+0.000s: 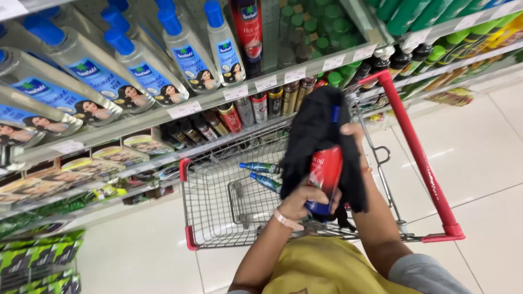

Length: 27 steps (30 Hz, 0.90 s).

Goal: The recorder is selecting and placing various hair care products into a shopping cart in a convenience store.

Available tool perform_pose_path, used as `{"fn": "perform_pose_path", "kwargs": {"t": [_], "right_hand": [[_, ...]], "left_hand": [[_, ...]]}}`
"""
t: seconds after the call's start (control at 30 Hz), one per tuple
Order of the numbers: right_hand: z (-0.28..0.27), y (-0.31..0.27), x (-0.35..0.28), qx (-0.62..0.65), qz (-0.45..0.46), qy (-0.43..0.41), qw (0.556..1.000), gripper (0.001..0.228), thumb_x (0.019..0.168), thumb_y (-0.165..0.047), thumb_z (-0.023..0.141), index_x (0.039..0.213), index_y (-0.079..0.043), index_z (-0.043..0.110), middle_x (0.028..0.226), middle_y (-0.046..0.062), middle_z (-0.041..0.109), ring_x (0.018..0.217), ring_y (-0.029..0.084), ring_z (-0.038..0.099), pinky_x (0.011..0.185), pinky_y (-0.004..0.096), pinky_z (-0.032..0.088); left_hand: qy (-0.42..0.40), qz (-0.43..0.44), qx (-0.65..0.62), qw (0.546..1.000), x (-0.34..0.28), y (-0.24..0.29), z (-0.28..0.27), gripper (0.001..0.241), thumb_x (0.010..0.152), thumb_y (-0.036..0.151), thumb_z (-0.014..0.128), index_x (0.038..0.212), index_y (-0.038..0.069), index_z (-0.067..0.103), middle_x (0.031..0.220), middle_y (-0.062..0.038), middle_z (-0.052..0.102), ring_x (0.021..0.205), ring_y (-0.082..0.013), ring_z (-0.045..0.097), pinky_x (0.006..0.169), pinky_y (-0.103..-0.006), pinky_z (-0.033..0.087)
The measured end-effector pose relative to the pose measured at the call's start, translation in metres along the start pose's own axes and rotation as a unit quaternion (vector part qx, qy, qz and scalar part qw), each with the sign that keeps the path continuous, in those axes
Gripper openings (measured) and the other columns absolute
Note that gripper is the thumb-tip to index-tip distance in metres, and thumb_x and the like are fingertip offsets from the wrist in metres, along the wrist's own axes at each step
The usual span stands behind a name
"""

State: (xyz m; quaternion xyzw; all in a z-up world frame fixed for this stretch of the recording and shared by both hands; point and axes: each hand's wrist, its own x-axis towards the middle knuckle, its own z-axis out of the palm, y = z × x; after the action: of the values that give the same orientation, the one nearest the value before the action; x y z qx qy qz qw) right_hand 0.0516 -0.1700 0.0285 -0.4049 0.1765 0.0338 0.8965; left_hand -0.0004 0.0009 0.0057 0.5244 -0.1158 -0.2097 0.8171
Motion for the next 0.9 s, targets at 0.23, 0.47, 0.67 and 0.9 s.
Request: {"fn": "perform_pose_path", "kwargs": {"t": [0.23,0.47,0.67,0.9], "right_hand": [[0.018,0.032,0.001,-0.264,-0.190,-0.017,0.945,0.075,0.072,-0.013,0.082,0.139,0.003,0.051,0.111,0.013,0.063,0.098,0.027,0.061,0.087,0.040,0.050],[0.006,0.010,0.011,-0.298,-0.246,0.011,0.922,0.104,0.055,-0.004,0.084,0.148,-0.005,0.040,0.124,0.008,0.061,0.105,0.019,0.063,0.089,0.031,0.053],[-0.048,0.009,0.040,-0.071,-0.036,-0.049,0.996,0.053,0.071,-0.020,0.072,0.119,0.001,0.063,0.095,0.012,0.072,0.078,0.025,0.070,0.075,0.038,0.059],[0.052,0.022,-0.045,-0.059,-0.066,-0.016,0.996,0.037,0.087,-0.031,0.067,0.113,-0.005,0.066,0.096,0.007,0.072,0.080,0.018,0.071,0.072,0.033,0.057]], "left_hand": [[0.224,0.067,0.396,0.888,0.008,0.015,0.010,0.096,0.061,0.020,0.093,0.127,-0.016,0.035,0.094,-0.028,0.070,0.082,-0.0414,0.073,0.071,-0.0467,0.059],[0.024,0.041,0.163,0.985,-0.003,0.016,-0.008,0.126,0.062,0.008,0.076,0.155,-0.003,-0.009,0.091,-0.024,0.068,0.070,-0.0391,0.072,0.063,-0.0450,0.059],[-0.140,-0.107,-0.226,0.958,-0.028,0.004,-0.012,0.095,0.085,0.008,0.076,0.150,-0.009,0.009,0.100,-0.023,0.067,0.071,-0.0306,0.068,0.061,-0.0420,0.057],[0.189,0.067,0.235,0.951,0.004,0.010,-0.001,0.111,0.086,0.028,0.075,0.161,-0.003,-0.001,0.098,-0.027,0.079,0.074,-0.0283,0.075,0.070,-0.0363,0.061]]}}
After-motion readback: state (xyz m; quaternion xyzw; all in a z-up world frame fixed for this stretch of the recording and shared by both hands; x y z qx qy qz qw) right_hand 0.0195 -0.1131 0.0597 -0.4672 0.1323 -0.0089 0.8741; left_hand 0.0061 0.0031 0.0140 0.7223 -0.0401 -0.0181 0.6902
